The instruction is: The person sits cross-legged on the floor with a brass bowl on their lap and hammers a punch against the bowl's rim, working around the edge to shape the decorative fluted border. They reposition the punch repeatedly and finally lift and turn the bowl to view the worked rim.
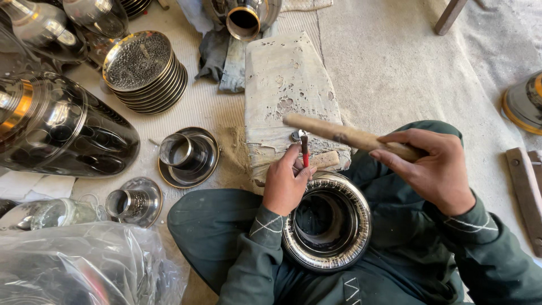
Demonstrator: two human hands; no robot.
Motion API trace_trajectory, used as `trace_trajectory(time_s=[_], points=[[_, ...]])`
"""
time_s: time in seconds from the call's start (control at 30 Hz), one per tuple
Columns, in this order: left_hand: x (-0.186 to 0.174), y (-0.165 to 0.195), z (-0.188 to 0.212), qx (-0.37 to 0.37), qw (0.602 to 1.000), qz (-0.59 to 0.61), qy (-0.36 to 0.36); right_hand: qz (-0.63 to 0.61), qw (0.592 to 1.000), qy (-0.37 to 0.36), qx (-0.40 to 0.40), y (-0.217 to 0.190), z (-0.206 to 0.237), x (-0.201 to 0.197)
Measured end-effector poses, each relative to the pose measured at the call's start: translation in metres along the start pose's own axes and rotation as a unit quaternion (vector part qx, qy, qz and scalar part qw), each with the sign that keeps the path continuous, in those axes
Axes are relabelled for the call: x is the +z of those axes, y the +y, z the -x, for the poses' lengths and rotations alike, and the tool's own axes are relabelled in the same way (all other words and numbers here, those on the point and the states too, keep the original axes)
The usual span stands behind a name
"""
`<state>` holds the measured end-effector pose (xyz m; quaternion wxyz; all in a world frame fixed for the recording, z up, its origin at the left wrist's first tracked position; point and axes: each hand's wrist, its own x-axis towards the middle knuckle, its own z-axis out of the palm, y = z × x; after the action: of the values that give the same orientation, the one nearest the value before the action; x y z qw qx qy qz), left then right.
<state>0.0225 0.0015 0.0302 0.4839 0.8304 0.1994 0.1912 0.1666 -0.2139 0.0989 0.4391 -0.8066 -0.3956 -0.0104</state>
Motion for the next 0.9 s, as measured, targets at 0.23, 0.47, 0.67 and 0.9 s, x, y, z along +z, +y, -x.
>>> trace_trajectory(time_s=[0.23,0.47,0.67,0.9], points=[[0.002,0.001,0.008,0.005,1.000,-0.007,0.028,-0.009,0.998,0.010,-0.055,-0.014,-0.001,-0.001],[0.001,0.004,0.007,0.004,1.000,-0.004,0.022,-0.011,0.998,0.038,-0.058,-0.024,0.006,0.000],[0.002,0.002,0.011,0.025,1.000,-0.011,0.008,-0.009,0.997,0.050,-0.054,-0.021,0.015,-0.001],[0.004,-0.005,0.014,0.042,0.999,-0.018,0.011,-0.016,0.991,0.084,-0.099,-0.017,0.024,0.006]])
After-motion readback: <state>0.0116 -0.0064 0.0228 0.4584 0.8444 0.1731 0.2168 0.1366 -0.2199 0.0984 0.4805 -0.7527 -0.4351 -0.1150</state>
